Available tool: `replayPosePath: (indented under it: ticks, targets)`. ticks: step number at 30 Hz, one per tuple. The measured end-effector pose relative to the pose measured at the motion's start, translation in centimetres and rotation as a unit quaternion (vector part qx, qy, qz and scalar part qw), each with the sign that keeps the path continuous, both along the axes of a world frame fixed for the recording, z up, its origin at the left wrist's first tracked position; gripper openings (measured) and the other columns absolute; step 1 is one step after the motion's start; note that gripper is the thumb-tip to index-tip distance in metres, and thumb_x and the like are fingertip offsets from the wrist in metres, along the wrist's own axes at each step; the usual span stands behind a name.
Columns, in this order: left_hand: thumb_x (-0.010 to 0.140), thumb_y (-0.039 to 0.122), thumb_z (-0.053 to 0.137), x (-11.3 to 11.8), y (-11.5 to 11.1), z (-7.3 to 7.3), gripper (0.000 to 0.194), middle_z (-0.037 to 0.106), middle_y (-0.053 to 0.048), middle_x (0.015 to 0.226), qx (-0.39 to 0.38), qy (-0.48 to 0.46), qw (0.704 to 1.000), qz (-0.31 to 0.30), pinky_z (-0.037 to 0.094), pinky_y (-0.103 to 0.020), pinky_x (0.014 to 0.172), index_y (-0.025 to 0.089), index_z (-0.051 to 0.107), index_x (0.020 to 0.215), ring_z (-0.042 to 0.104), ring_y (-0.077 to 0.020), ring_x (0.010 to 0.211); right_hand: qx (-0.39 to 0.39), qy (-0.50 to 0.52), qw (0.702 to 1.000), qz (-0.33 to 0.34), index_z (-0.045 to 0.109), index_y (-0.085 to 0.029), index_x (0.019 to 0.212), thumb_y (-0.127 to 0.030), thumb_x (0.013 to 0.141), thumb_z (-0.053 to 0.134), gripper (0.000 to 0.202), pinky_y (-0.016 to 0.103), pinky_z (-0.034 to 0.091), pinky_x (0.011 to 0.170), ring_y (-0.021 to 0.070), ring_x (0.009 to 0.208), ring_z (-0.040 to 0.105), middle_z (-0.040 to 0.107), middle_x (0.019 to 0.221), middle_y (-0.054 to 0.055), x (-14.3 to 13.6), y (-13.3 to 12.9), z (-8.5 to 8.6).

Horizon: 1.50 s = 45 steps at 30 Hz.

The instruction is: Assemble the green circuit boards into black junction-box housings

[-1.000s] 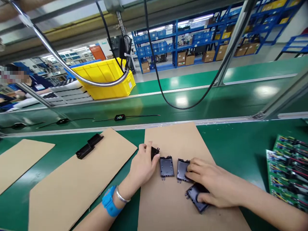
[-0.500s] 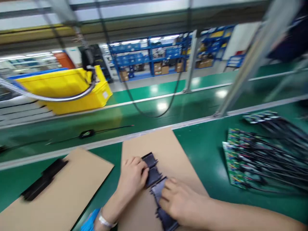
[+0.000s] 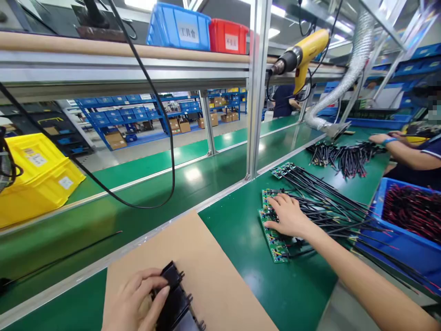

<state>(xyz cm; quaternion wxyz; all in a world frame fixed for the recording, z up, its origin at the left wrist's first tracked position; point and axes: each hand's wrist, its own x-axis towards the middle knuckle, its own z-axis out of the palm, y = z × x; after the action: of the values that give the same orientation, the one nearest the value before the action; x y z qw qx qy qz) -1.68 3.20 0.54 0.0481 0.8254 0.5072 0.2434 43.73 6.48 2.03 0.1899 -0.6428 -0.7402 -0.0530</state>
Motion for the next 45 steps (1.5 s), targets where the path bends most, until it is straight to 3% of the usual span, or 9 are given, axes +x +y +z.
replayPosePath:
  ticks: [6,10,15,19,25,30,36,41,45]
  targets:
    - [0.091,0.037,0.052,14.1,1.0,4.0,0.027,0.062,-0.006,0.122,-0.256,-0.094,0.95,-0.15,0.042,-0.039,0.1,0.025,0.062,0.112,0.056,-0.0242,0.115,-0.067,0.026,0.997,0.024,0.06,-0.018,0.075,-0.04,0.086,0.054,0.025,0.032,0.043,0.073,0.02,0.076,0.056,0.061,0.076,0.006,1.9,0.9,0.9]
    - [0.079,0.036,0.065,23.3,2.4,1.9,0.045,0.064,-0.014,0.121,-0.335,-0.116,0.921,-0.161,0.049,-0.036,0.085,0.016,0.06,0.119,0.062,-0.0283,0.105,-0.097,0.023,0.994,0.039,0.064,-0.018,0.089,-0.046,0.078,0.066,0.031,0.036,0.042,0.081,0.0264,0.095,0.056,0.064,0.093,0.011,1.2,1.4,2.0]
    - [0.078,0.021,0.067,28.6,3.4,-1.1,0.034,0.07,-0.012,0.103,-0.332,-0.161,0.916,-0.159,0.052,-0.034,0.077,0.011,0.062,0.11,0.066,-0.0211,0.084,-0.115,0.035,0.993,0.021,0.059,-0.019,0.079,-0.044,0.055,0.083,0.042,0.038,0.043,0.076,0.0273,0.085,0.057,0.064,0.082,0.007,1.2,1.4,2.4]
    - [0.081,0.007,0.052,29.1,3.6,0.8,0.033,0.071,-0.007,0.104,-0.266,-0.234,0.917,-0.184,0.051,-0.034,0.086,0.015,0.063,0.112,0.065,-0.0215,0.095,-0.028,0.091,0.995,0.016,0.054,-0.021,0.089,-0.048,0.069,0.074,0.04,0.036,0.044,0.081,0.0226,0.085,0.057,0.062,0.089,0.004,0.3,-1.1,5.7]
    - [0.079,0.001,0.044,24.6,6.3,10.1,0.041,0.07,-0.002,0.107,-0.089,-0.299,0.92,-0.236,0.044,-0.038,0.1,0.021,0.069,0.104,0.061,-0.0216,0.107,0.11,0.283,0.937,0.174,0.058,-0.024,0.111,-0.051,0.088,0.058,0.035,0.037,0.048,0.091,0.024,0.104,0.06,0.063,0.11,0.006,1.0,-6.4,13.3]
    - [0.075,0.002,0.045,20.7,7.3,15.1,0.04,0.069,-0.003,0.11,0.01,-0.319,0.91,-0.263,0.035,-0.043,0.11,0.023,0.07,0.097,0.054,-0.0236,0.124,0.015,0.247,0.945,0.212,0.036,-0.025,0.146,-0.046,0.077,0.071,0.08,0.047,0.041,0.105,0.0321,0.134,0.042,0.042,0.149,0.011,0.1,-5.8,12.8]
    - [0.08,0.015,0.057,18.5,7.0,14.9,0.024,0.069,-0.006,0.113,0.032,-0.393,0.876,-0.278,0.026,-0.046,0.116,0.022,0.068,0.1,0.044,-0.0261,0.135,-0.012,0.325,0.931,0.163,0.056,-0.018,0.115,-0.035,0.088,0.051,0.032,0.031,0.05,0.069,0.0181,0.077,0.064,0.068,0.086,0.003,-4.6,-1.9,9.1]
    - [0.075,0.046,0.068,19.0,4.7,11.9,0.072,0.033,-0.01,0.152,-0.11,-0.571,0.787,-0.209,0.041,-0.045,0.106,0.027,0.039,0.138,0.039,-0.0332,0.137,0.051,0.344,0.932,0.101,0.054,-0.02,0.091,-0.03,0.086,0.05,0.011,0.025,0.037,0.058,0.0149,0.066,0.052,0.06,0.074,0.0,-7.2,-2.2,11.6]
    - [0.07,0.034,0.077,21.3,3.3,10.3,0.085,0.039,-0.011,0.144,-0.087,-0.578,0.806,-0.092,0.047,-0.038,0.099,0.028,0.025,0.138,0.05,-0.0269,0.126,0.009,0.355,0.927,0.122,0.051,-0.02,0.072,-0.035,0.085,0.052,0.019,0.024,0.033,0.048,0.0123,0.053,0.047,0.054,0.061,-0.002,-9.0,-3.0,13.8]
